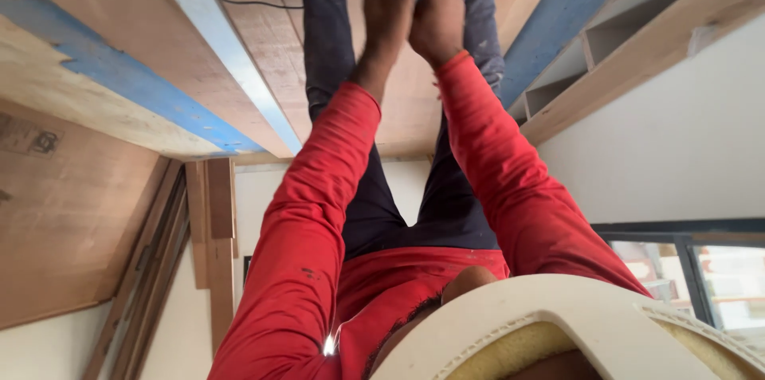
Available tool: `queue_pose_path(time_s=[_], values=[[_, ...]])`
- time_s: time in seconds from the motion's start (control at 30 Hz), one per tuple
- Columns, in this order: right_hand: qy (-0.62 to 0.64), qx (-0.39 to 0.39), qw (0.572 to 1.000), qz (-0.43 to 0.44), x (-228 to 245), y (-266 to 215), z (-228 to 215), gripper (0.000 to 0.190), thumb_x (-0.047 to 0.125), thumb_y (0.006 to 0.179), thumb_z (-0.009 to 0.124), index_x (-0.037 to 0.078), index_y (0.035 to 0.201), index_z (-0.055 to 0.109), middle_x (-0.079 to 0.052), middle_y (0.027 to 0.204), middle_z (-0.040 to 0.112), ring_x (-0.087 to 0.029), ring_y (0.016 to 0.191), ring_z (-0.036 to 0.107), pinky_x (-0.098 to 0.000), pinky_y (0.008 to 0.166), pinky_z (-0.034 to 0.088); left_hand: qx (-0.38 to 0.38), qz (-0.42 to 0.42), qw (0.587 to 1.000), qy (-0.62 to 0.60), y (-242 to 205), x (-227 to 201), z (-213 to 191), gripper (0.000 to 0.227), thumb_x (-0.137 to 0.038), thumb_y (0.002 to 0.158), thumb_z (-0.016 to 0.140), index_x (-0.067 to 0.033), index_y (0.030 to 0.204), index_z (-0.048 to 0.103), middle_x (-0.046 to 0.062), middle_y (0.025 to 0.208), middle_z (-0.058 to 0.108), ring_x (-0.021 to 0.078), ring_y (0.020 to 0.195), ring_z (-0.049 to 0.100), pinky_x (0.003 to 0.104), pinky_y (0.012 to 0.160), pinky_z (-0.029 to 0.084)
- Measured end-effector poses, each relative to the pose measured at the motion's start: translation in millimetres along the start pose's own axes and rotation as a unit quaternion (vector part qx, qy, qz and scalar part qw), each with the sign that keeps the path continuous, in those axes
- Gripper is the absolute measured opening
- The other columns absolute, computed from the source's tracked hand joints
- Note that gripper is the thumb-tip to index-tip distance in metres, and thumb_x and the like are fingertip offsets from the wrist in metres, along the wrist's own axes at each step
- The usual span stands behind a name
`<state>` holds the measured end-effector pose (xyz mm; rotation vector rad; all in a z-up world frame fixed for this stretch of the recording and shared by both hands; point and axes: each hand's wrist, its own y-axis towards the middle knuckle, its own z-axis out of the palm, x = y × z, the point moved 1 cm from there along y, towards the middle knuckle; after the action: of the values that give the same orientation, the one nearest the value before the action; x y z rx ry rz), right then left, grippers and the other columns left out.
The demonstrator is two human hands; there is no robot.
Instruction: The user is using a handheld power drill to create holes in a plywood ceiling while standing on a ladder or platform.
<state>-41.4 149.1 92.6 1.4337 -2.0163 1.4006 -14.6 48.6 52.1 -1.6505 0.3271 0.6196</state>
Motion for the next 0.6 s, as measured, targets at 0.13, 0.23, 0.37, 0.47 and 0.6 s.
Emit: queue_pose_path(time_s=[0.13, 0.23, 0.37, 0.47, 0.6], values=[[0.026, -0.138, 0.990, -0.001, 18.3, 8.5, -93.1, 0.052, 0.007, 0.082, 0.069, -0.010, 0.125, 0.048, -0.023, 0.098, 0.066, -0.038, 0.088, 0.068, -0.0443, 0.076, 0.055, 0.211, 0.007, 0.977, 0.025, -65.3, 16.5, 49.3, 0.055, -0.046, 0.114, 0.054, -0.0066, 0.150, 0.043, 0.013, 0.146, 0.054, 0.0300, 0.137, 0.054, 0.042, 0.116, 0.043], [0.091, -0.199, 0.973, 0.079, -60.3, -17.6, -117.5, 0.038, 0.001, 0.081, 0.067, -0.006, 0.116, 0.055, -0.017, 0.092, 0.069, -0.029, 0.078, 0.067, -0.0389, 0.070, 0.056, 0.358, -0.066, 0.898, 0.247, -85.2, 102.2, 68.0, 0.048, -0.043, 0.120, 0.034, -0.0068, 0.127, 0.064, 0.018, 0.117, 0.068, 0.0397, 0.111, 0.059, 0.043, 0.097, 0.045], [0.262, -0.203, 0.913, 0.237, -144.3, -25.0, -127.2, 0.019, 0.001, 0.091, 0.071, -0.003, 0.108, 0.062, -0.012, 0.089, 0.074, -0.020, 0.072, 0.070, -0.0332, 0.063, 0.058, 0.342, 0.062, 0.884, 0.311, -83.8, 27.9, 111.1, 0.041, -0.046, 0.107, 0.051, -0.0123, 0.121, 0.068, 0.012, 0.116, 0.073, 0.0379, 0.112, 0.065, 0.049, 0.102, 0.045], [0.319, -0.248, 0.865, 0.298, -160.7, -21.7, -133.1, 0.018, 0.003, 0.090, 0.075, -0.004, 0.099, 0.061, -0.013, 0.081, 0.074, -0.019, 0.063, 0.068, -0.0326, 0.056, 0.056, 0.355, 0.087, 0.794, 0.487, -70.0, 7.9, 129.0, 0.041, -0.052, 0.098, 0.059, -0.0128, 0.107, 0.069, 0.011, 0.102, 0.072, 0.0330, 0.109, 0.065, 0.062, 0.114, 0.030], [0.341, -0.286, 0.851, 0.280, -167.3, -19.8, -138.9, 0.023, 0.006, 0.087, 0.075, -0.001, 0.095, 0.054, -0.010, 0.072, 0.070, -0.019, 0.054, 0.067, -0.0319, 0.051, 0.055, 0.317, 0.168, 0.688, 0.631, -35.2, 63.4, 95.2, 0.055, -0.060, 0.077, 0.064, -0.0087, 0.098, 0.071, 0.012, 0.101, 0.072, 0.0359, 0.115, 0.061, 0.073, 0.111, 0.011]])
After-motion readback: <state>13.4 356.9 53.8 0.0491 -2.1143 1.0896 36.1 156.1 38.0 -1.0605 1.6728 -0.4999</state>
